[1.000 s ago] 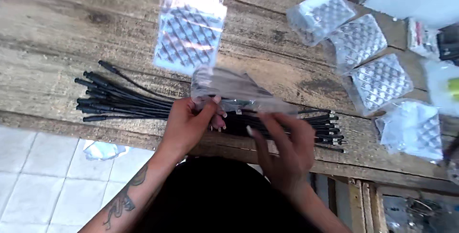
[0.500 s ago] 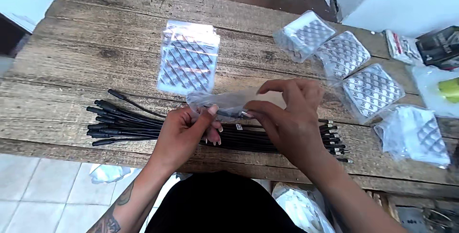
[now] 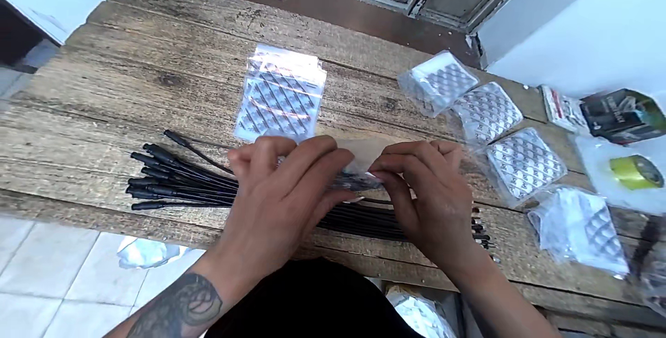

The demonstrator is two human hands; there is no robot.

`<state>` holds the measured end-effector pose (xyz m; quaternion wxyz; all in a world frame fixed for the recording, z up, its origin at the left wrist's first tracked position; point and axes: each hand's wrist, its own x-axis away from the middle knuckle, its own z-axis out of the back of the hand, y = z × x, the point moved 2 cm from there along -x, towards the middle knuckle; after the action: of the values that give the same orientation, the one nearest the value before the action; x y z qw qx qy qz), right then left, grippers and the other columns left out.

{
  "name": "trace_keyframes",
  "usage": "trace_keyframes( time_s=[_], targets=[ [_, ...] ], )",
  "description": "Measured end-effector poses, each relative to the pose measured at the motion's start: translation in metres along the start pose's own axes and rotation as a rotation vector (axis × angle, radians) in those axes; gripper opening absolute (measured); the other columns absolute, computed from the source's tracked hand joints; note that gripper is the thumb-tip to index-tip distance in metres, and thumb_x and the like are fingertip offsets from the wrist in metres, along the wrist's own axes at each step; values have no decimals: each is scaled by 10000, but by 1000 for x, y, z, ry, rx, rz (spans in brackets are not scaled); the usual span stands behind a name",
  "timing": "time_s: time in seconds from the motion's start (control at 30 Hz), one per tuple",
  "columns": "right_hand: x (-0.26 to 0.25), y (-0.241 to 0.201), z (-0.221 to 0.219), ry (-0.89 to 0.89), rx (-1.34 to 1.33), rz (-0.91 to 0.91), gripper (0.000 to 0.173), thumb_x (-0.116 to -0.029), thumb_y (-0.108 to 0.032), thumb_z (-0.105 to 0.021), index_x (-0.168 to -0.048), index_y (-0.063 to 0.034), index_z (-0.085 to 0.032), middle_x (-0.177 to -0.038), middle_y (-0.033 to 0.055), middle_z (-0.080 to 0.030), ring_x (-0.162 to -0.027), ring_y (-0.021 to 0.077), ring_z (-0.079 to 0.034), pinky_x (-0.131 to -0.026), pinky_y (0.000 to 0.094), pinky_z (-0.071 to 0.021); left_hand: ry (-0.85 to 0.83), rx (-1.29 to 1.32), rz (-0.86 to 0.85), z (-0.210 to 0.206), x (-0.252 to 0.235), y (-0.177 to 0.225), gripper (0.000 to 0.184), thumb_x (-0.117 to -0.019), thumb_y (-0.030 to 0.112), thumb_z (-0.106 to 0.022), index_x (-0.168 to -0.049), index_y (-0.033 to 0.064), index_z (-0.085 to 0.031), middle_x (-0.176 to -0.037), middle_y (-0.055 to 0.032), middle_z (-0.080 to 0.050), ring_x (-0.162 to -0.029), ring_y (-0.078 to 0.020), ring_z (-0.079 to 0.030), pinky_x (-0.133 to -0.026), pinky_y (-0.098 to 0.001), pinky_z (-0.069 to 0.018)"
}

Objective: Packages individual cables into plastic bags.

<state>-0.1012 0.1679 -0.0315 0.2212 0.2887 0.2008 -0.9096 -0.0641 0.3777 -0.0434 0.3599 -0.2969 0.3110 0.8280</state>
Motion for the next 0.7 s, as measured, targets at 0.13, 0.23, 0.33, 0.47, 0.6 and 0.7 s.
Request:
trace_keyframes(
  time_s=[0.13,0.23,0.33,0.47,0.6,0.7],
  targets=[
    [1,-2,1,3,6,5,157,-1034,-180,-580,-989,-81,-694,-999,62,-697,-923,152,-633,-886,444,-370,-229,-31,27,-5,-19,-10,253,-926,444,-690,-1013,213,-744,-908,49,-652,-942,-231,-523,-835,-479,-298],
    [2,-4,2,6,15,0,171,-1036,-189,-578,-986,-77,-696,-989,66,-697,-910,153,-629,-879,445,-365,-332,44,67,-10,-24,-15,238,-890,473,-718,-937,241,-748,-851,85,-617,-917,-192,-516,-835,-471,-298],
    [4,-4,3,12,3,-21,177,-1038,-200,-580,-982,-76,-693,-981,62,-699,-909,147,-629,-877,438,-363,-362,158,132,-12,-26,-16,234,-840,473,-769,-936,267,-717,-820,142,-646,-879,-128,-526,-834,-459,-299],
    [6,-3,-1,6,-15,-46,160,-1022,-174,-594,-973,-62,-697,-972,67,-703,-912,151,-637,-871,441,-369,-376,245,208,-19,-28,-15,139,-821,370,-819,-904,273,-763,-804,146,-675,-849,-109,-543,-849,-469,-303],
    [8,1,-5,16,-22,-84,159,-1032,-169,-574,-979,-66,-683,-973,64,-697,-885,144,-627,-828,419,-382,-419,218,214,-24,-35,-16,130,-820,375,-828,-875,272,-773,-778,123,-666,-872,-136,-557,-869,-494,-301],
    [6,4,-7,34,-40,-108,166,-1039,-151,-555,-985,-52,-677,-985,79,-696,-894,152,-635,-820,430,-394,-426,184,188,-28,-39,-17,155,-814,422,-824,-855,288,-757,-770,121,-664,-870,-133,-562,-871,-496,-297]
  ],
)
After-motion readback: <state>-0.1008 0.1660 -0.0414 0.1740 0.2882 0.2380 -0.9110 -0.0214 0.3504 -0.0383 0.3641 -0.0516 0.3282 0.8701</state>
